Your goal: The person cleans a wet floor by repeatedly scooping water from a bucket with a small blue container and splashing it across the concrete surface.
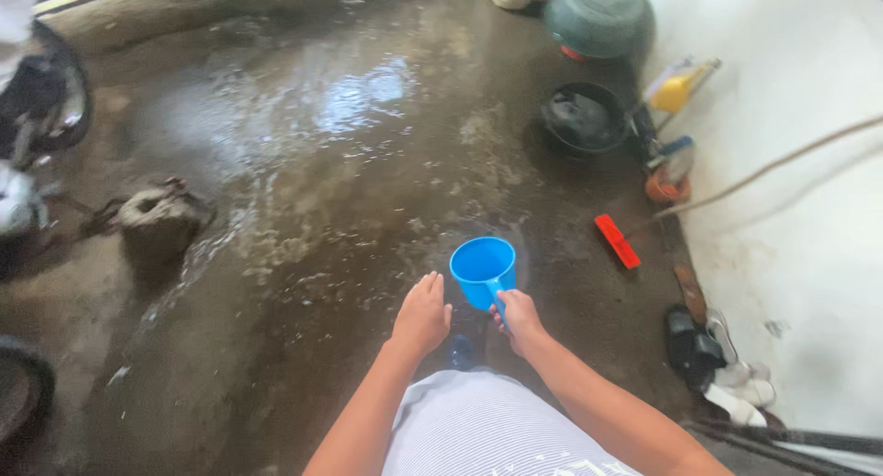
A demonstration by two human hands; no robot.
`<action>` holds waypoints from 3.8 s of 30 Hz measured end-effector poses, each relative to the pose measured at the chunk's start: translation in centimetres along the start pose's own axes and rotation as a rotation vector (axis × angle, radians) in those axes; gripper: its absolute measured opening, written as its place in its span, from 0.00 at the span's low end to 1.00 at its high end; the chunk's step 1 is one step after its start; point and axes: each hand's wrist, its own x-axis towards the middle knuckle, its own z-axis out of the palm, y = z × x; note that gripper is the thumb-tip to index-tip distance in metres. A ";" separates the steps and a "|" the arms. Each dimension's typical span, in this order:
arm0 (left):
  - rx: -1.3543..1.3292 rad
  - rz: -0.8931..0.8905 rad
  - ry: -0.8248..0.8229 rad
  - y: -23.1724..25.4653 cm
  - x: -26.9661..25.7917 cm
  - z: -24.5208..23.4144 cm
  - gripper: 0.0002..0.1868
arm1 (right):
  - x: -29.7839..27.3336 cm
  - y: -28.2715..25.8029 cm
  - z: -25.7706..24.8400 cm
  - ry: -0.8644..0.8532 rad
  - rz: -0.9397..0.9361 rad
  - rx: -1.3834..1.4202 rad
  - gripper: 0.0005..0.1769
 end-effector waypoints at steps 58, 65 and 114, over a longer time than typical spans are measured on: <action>0.001 0.404 -0.226 27.9 67.0 25.2 0.36 | 42.8 -36.6 -46.0 -0.014 0.015 0.061 0.16; 0.076 0.334 -0.351 26.0 76.3 27.2 0.37 | 53.7 -38.6 -46.8 0.039 0.069 -0.015 0.15; -0.155 -0.398 -0.078 19.1 85.6 41.6 0.32 | 82.0 -41.5 -49.6 0.051 0.069 0.020 0.16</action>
